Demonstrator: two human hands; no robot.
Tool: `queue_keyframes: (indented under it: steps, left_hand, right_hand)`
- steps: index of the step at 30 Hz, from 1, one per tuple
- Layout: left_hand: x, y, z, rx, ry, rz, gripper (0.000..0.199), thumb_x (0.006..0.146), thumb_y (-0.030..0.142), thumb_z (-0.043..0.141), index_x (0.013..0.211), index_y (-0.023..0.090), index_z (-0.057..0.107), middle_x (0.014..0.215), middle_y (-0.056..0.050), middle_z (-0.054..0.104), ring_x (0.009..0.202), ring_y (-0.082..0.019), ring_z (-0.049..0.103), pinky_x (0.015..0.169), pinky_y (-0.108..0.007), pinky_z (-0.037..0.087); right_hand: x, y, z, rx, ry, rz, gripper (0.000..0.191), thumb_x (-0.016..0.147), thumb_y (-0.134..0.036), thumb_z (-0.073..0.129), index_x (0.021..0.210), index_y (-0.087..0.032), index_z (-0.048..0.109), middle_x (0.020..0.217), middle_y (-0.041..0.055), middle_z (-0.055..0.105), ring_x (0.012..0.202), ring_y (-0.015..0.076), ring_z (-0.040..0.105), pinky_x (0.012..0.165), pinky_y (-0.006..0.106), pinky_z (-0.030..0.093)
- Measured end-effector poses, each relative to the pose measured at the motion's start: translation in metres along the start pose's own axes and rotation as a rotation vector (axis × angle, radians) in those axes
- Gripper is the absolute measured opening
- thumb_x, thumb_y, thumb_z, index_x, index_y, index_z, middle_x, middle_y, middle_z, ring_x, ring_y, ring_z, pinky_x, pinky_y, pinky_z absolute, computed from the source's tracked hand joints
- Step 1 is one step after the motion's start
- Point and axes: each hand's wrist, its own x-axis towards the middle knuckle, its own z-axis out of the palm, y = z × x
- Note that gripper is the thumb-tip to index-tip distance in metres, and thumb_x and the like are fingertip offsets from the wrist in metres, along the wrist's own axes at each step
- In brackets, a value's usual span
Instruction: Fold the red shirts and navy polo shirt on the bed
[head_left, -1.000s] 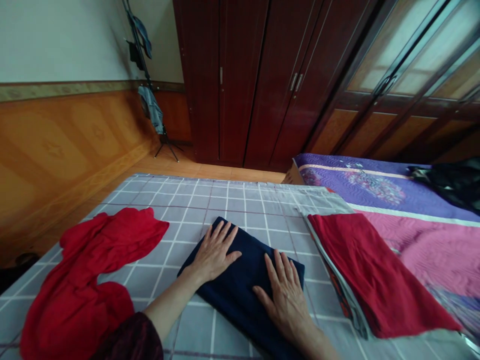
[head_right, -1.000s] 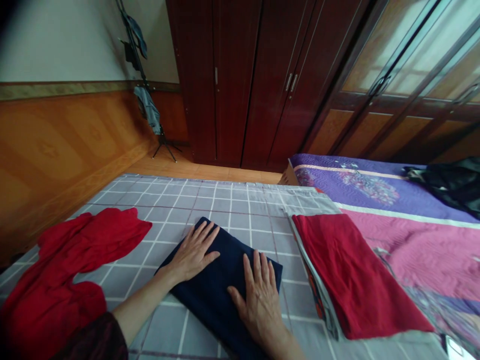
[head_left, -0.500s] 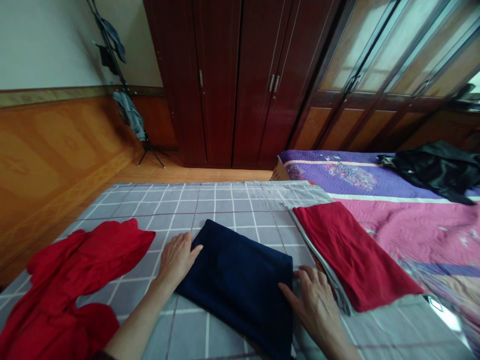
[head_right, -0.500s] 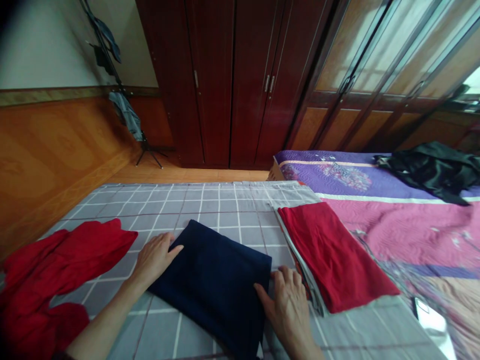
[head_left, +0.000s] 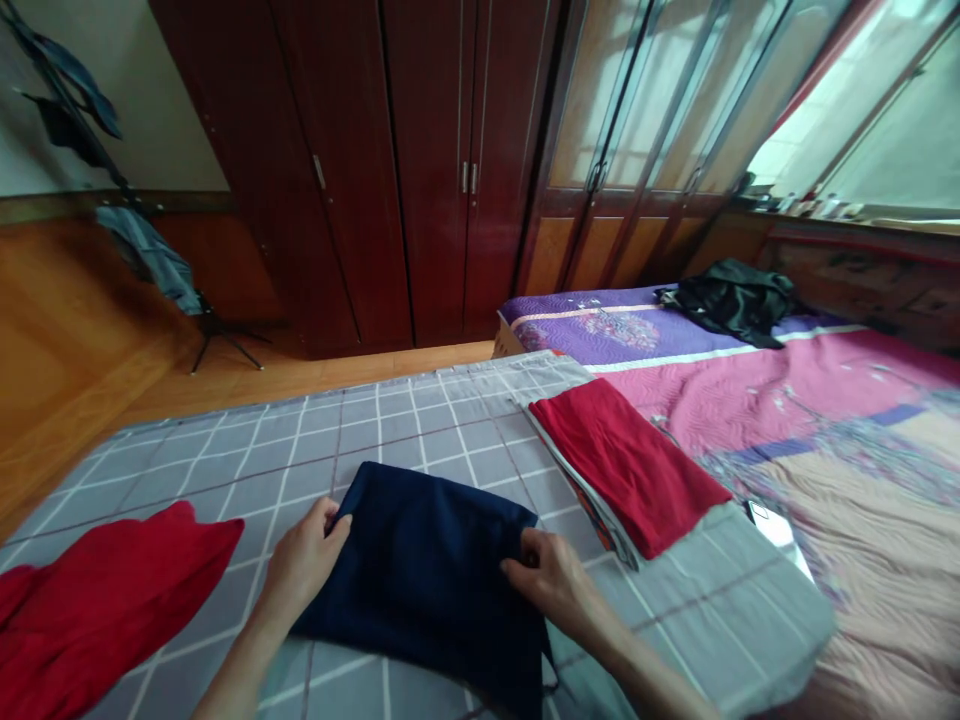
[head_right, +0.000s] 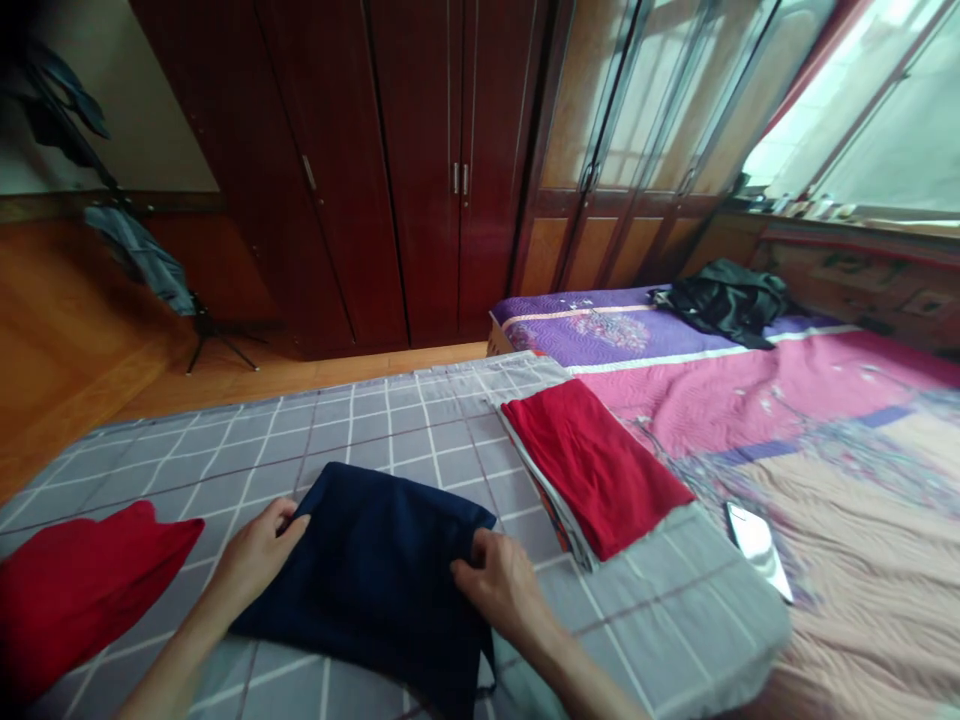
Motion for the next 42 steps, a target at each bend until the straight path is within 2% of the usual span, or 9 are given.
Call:
queue_keyframes:
  steps: [4, 9, 13, 17, 22, 28, 32, 37, 42]
  left_hand:
    - [0.006, -0.012, 0.004, -0.232, -0.081, -0.001, 0.029, 0.076, 0.049, 0.052, 0.086, 0.022, 0.057, 0.082, -0.003, 0.070, 0.082, -0.025, 0.067, 0.068, -0.028, 0.048]
    - [0.011, -0.005, 0.001, -0.431, -0.139, -0.077, 0.045, 0.064, 0.054, 0.059, 0.089, 0.018, 0.061, 0.097, -0.009, 0.071, 0.096, -0.031, 0.065, 0.084, -0.035, 0.049]
    - [0.015, 0.021, -0.007, -0.665, -0.226, -0.102, 0.049, 0.063, 0.054, 0.065, 0.096, 0.017, 0.060, 0.097, -0.007, 0.071, 0.095, -0.029, 0.065, 0.083, -0.035, 0.051]
    - [0.025, 0.069, -0.016, -0.806, -0.326, -0.039, 0.051, 0.065, 0.051, 0.070, 0.100, 0.016, 0.059, 0.092, -0.006, 0.071, 0.086, -0.026, 0.067, 0.077, -0.033, 0.052]
    - [0.048, 0.153, -0.016, -0.889, -0.398, 0.167, 0.049, 0.067, 0.047, 0.071, 0.100, 0.014, 0.060, 0.088, -0.005, 0.070, 0.077, -0.023, 0.066, 0.072, -0.032, 0.052]
    - [0.082, 0.262, 0.002, -0.903, -0.379, 0.450, 0.040, 0.066, 0.041, 0.067, 0.092, 0.012, 0.063, 0.082, -0.006, 0.070, 0.073, -0.020, 0.065, 0.068, -0.031, 0.051]
    - [0.107, 0.331, 0.021, -0.837, -0.351, 0.545, 0.032, 0.069, 0.035, 0.061, 0.089, 0.011, 0.064, 0.078, -0.006, 0.069, 0.068, -0.019, 0.063, 0.064, -0.029, 0.049]
    - [0.134, 0.390, 0.057, -0.655, -0.238, 0.621, 0.020, 0.073, 0.024, 0.059, 0.087, 0.012, 0.066, 0.084, -0.006, 0.069, 0.077, -0.018, 0.063, 0.070, -0.027, 0.047]
    - [0.139, 0.379, 0.097, -0.409, -0.135, 0.623, 0.029, 0.072, 0.018, 0.064, 0.100, 0.011, 0.064, 0.094, -0.012, 0.069, 0.091, -0.025, 0.062, 0.082, -0.034, 0.045]
  right_hand:
    - [-0.001, 0.004, 0.013, 0.515, -0.094, 0.073, 0.021, 0.061, -0.030, 0.060, 0.062, -0.021, 0.041, 0.048, -0.0085, 0.036, 0.042, 0.0068, 0.031, 0.042, 0.022, 0.020]
    - [-0.010, 0.001, 0.011, 1.036, -0.184, 0.130, 0.027, 0.056, -0.028, 0.070, 0.078, -0.017, 0.058, 0.057, -0.0045, 0.058, 0.052, 0.0125, 0.056, 0.056, 0.025, 0.044]
    - [-0.019, -0.005, -0.012, 1.166, -0.187, 0.068, 0.034, 0.058, -0.023, 0.070, 0.091, -0.016, 0.063, 0.069, 0.0002, 0.067, 0.063, 0.0174, 0.064, 0.067, 0.030, 0.048]
    - [-0.028, -0.006, -0.047, 1.206, -0.103, 0.012, 0.036, 0.062, -0.021, 0.070, 0.097, -0.016, 0.062, 0.080, 0.0022, 0.070, 0.073, 0.0189, 0.066, 0.074, 0.031, 0.049]
    - [-0.036, 0.008, -0.091, 1.224, 0.047, -0.024, 0.038, 0.066, -0.025, 0.071, 0.102, -0.018, 0.061, 0.091, 0.0044, 0.071, 0.079, 0.0206, 0.067, 0.076, 0.033, 0.050]
    - [-0.038, 0.036, -0.145, 1.248, 0.354, -0.026, 0.048, 0.061, -0.025, 0.077, 0.105, -0.018, 0.061, 0.094, 0.0063, 0.071, 0.080, 0.0203, 0.068, 0.076, 0.031, 0.051]
    - [-0.034, 0.048, -0.173, 1.221, 0.497, -0.073, 0.046, 0.060, -0.027, 0.077, 0.103, -0.019, 0.063, 0.093, 0.0039, 0.071, 0.082, 0.0192, 0.067, 0.079, 0.030, 0.050]
    - [-0.019, 0.080, -0.168, 1.219, 0.690, -0.054, 0.042, 0.060, -0.029, 0.077, 0.098, -0.021, 0.061, 0.089, 0.0000, 0.070, 0.077, 0.0163, 0.066, 0.070, 0.026, 0.051]
    - [-0.009, 0.122, -0.132, 1.141, 0.657, 0.173, 0.043, 0.061, -0.036, 0.076, 0.095, -0.022, 0.055, 0.051, -0.0080, 0.054, 0.039, 0.0115, 0.050, 0.038, 0.022, 0.041]
